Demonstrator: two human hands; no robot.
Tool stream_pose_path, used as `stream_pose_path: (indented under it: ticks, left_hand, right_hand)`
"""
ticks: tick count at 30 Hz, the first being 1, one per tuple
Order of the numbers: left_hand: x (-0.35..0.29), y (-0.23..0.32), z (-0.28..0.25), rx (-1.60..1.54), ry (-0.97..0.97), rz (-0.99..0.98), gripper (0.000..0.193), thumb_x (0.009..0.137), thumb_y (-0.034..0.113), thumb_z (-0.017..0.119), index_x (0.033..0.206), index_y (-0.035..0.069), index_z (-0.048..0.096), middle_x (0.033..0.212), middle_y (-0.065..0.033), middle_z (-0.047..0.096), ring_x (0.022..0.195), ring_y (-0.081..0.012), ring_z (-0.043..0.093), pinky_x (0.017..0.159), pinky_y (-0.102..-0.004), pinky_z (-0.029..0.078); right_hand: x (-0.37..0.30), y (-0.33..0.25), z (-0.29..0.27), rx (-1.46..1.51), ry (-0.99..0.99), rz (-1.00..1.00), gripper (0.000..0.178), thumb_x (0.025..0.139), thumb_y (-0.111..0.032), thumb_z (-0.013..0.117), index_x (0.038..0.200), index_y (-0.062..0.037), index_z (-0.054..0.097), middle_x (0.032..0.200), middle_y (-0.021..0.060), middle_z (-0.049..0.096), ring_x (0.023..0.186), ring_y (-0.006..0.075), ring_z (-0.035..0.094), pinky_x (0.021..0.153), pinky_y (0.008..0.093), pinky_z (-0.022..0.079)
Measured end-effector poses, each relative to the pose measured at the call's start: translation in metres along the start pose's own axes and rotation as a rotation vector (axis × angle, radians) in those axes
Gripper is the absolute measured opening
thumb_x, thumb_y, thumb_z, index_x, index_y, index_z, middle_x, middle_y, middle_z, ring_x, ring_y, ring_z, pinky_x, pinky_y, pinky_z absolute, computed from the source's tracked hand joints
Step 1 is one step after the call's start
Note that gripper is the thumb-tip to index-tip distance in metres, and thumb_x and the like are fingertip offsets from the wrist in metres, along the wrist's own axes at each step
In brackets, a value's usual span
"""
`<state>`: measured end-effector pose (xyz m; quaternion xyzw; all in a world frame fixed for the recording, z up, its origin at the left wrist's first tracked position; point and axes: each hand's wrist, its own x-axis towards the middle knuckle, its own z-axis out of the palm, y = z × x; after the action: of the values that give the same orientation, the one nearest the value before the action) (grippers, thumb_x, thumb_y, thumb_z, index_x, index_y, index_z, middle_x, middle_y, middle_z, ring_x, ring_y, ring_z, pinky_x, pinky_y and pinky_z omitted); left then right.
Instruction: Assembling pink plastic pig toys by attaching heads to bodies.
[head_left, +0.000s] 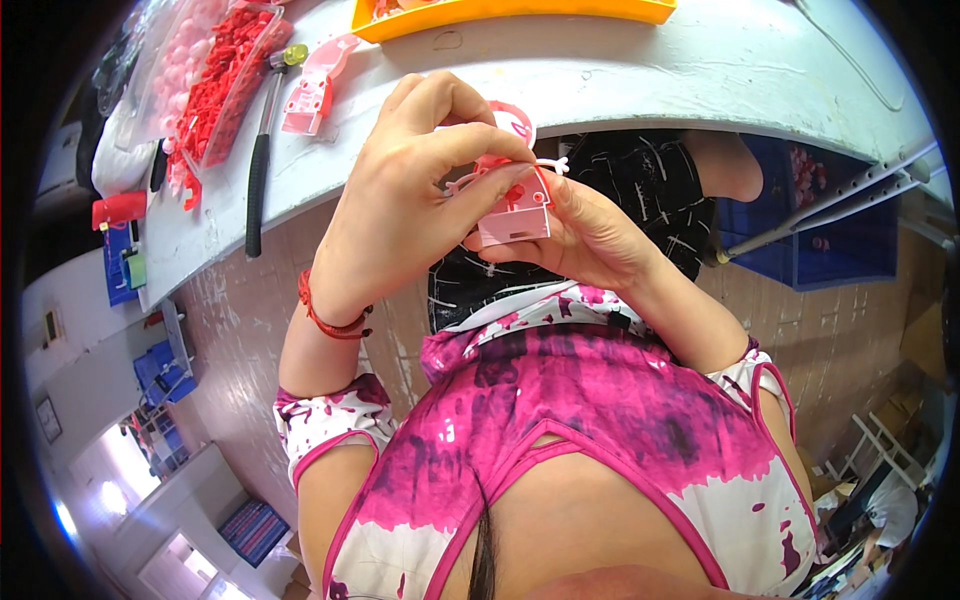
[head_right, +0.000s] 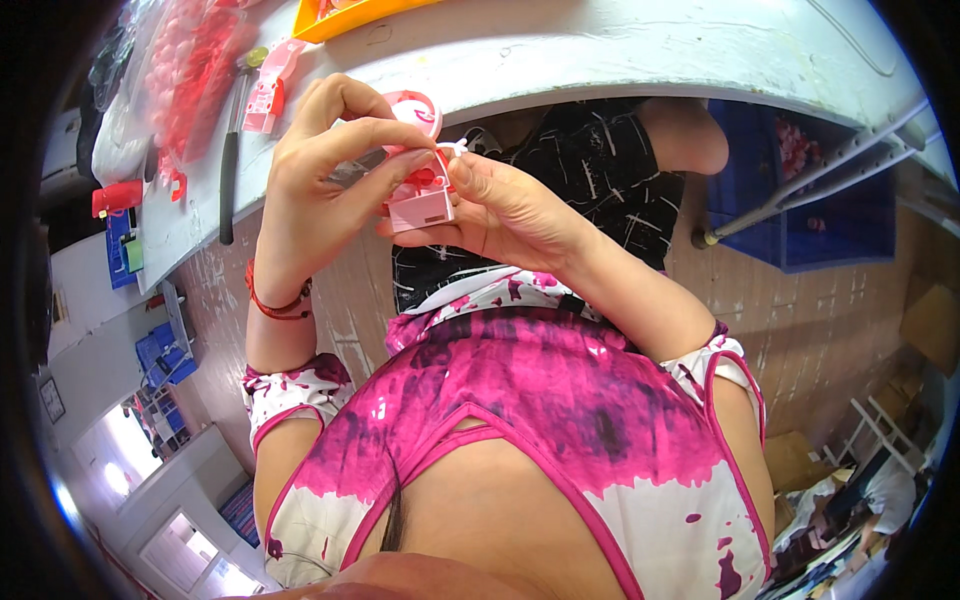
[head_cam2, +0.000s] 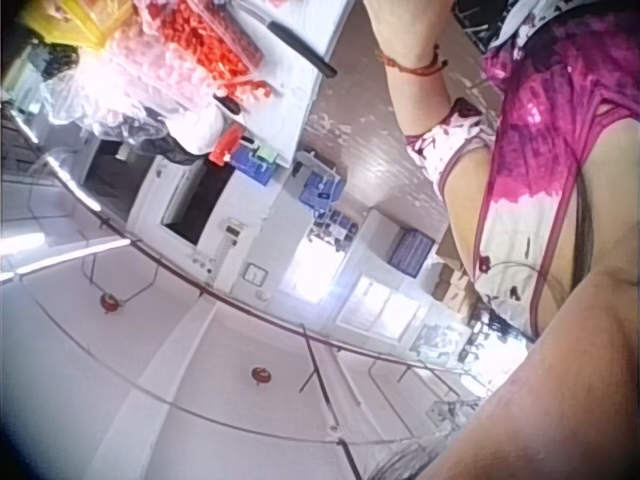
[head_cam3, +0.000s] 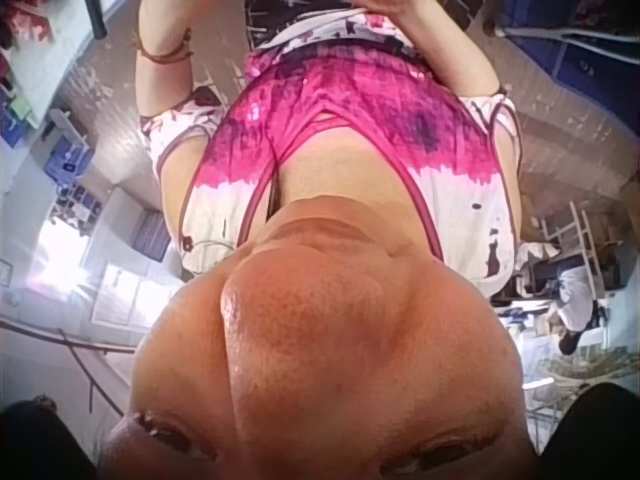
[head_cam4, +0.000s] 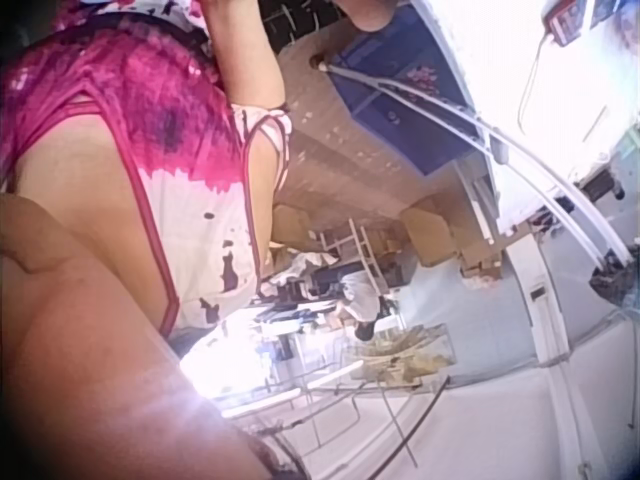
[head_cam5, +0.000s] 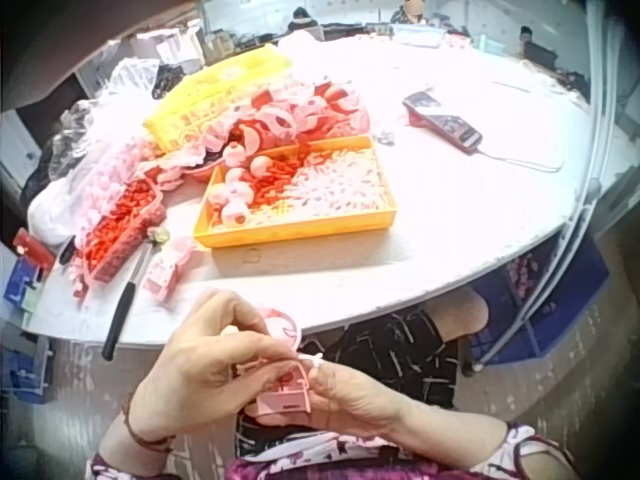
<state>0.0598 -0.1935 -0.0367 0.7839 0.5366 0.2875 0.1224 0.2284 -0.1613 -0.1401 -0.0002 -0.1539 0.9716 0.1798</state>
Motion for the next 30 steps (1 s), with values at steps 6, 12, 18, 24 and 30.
stream_pose_path:
  ticks: [6,12,18,24,30]
  left_hand:
    - [0.0,-0.001,-0.001,-0.133,0.025,-0.048,0.016,0.073,0.002,0.07,0.089,0.004,0.071,0.083,-0.0067,0.056,0.082,-0.0183,0.055,0.074,-0.0274,0.044]
    - [-0.009,-0.003,-0.021,-0.318,0.274,-0.225,0.011,0.081,0.002,0.067,0.091,-0.001,0.07,0.085,-0.0051,0.06,0.082,-0.0129,0.055,0.073,-0.0242,0.042]
    - [-0.017,-0.006,-0.005,-0.215,0.208,-0.19,0.018,0.071,-0.002,0.073,0.088,0.004,0.071,0.084,-0.0044,0.061,0.082,-0.0137,0.057,0.073,-0.025,0.044]
    - [-0.013,-0.013,0.002,-0.445,0.134,-0.258,0.014,0.075,-0.001,0.07,0.089,0.001,0.069,0.082,-0.0055,0.062,0.077,-0.0137,0.059,0.07,-0.026,0.046]
    - [0.008,-0.02,-0.029,-0.244,0.119,-0.108,0.015,0.08,0.0,0.066,0.095,0.001,0.068,0.085,-0.0066,0.064,0.074,-0.0122,0.058,0.069,-0.0244,0.046]
  right_hand:
    - [0.001,0.001,0.0,0.019,-0.017,-0.011,0.064,0.091,-0.041,0.055,0.136,-0.0004,0.034,0.127,0.0159,0.051,0.116,0.0347,0.053,0.101,0.045,0.045]
    - [0.0,-0.003,-0.001,0.026,0.055,-0.018,0.077,0.086,-0.045,0.061,0.136,0.0065,0.032,0.128,0.0318,0.045,0.114,0.0394,0.054,0.097,0.0413,0.048]
    - [0.0,-0.009,-0.005,0.102,-0.044,-0.057,0.065,0.091,-0.039,0.056,0.134,0.0051,0.034,0.127,0.0273,0.049,0.116,0.0383,0.053,0.1,0.042,0.045]
    - [0.0,-0.015,-0.002,0.079,-0.078,-0.087,0.065,0.09,-0.039,0.057,0.134,0.0045,0.034,0.126,0.0229,0.05,0.114,0.0392,0.054,0.1,0.0433,0.046]
    - [-0.004,-0.023,0.007,0.117,-0.006,-0.106,0.07,0.086,-0.039,0.063,0.134,0.0038,0.033,0.126,0.029,0.049,0.114,0.0392,0.054,0.099,0.0424,0.047]
